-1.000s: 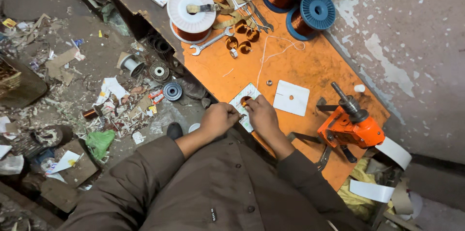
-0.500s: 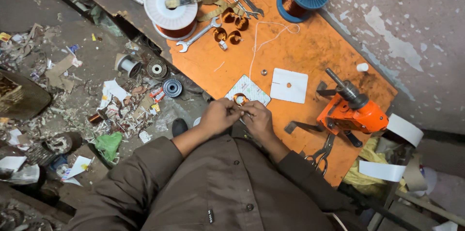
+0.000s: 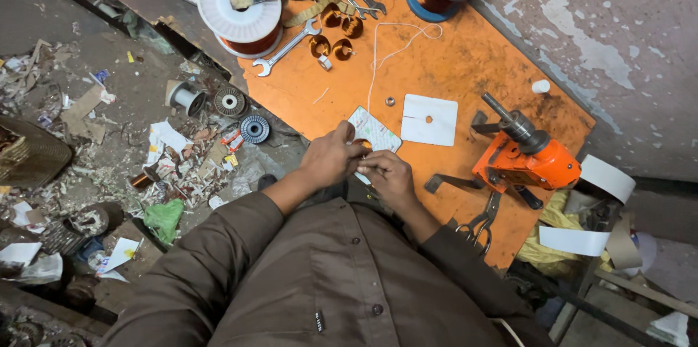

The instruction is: The person operates a bench-mounted winding machine to wrap copper wire around a small bobbin. They then remove the bobbin, tie off the wire with a string, and trim the excess with scissors.

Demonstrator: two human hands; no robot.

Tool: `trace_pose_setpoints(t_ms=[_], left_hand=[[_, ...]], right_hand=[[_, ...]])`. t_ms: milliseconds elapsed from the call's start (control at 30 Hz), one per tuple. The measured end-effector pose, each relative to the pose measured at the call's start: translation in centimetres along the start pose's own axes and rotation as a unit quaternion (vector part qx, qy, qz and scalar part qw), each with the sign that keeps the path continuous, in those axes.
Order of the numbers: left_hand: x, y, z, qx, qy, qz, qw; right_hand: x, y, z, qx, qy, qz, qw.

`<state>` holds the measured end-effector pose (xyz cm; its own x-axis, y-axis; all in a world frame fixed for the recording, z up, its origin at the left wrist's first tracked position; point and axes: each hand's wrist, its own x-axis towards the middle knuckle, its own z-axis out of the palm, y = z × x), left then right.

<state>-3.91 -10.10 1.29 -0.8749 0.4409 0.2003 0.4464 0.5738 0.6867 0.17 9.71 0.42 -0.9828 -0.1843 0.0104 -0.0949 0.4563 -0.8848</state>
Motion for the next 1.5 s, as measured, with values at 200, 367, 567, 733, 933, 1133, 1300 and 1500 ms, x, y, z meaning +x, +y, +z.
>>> trace_pose_setpoints(t_ms=[200,367,567,733,933,1133,1300,1500], left_hand=[[-0.1,-0.1,0.7,-0.036,0.009,0.063,0.997],[-0.1,-0.2,1.6,-0.046,0.01,0.038,0.998],[0.0,-0.2,1.4,-0.063,0.019,0.022,0.998],[0.0,0.0,1.3,-0.072,0.018,0.009,0.997],[0.3,-0.1,0.8,-0.067,0.001,0.018,0.998],[-0.6,0.5,-1.0,-0.152,0.041,0.016,0.987],[-1.5,1.1,-0.8,-0.088,0.032,0.01,0.996],[-1.9,0.2,0.8,-0.045,0.058,0.029,0.997]], right_hand=[[-0.5,0.3,-0.3,0.049,0.017,0.001,0.999],[-0.9,1.1,0.0,0.108,0.04,0.112,0.987],[-0.3,1.6,0.5,0.262,0.119,0.095,0.953],[-0.8,1.2,0.1,0.095,0.119,0.138,0.979],[-0.5,1.3,-0.9,-0.034,0.027,0.013,0.999],[0.8,1.8,-1.4,0.252,-0.062,0.298,0.918],[1.1,1.6,-1.3,0.26,-0.063,0.298,0.916],[1.0,2.0,-0.8,0.239,-0.057,0.248,0.937]])
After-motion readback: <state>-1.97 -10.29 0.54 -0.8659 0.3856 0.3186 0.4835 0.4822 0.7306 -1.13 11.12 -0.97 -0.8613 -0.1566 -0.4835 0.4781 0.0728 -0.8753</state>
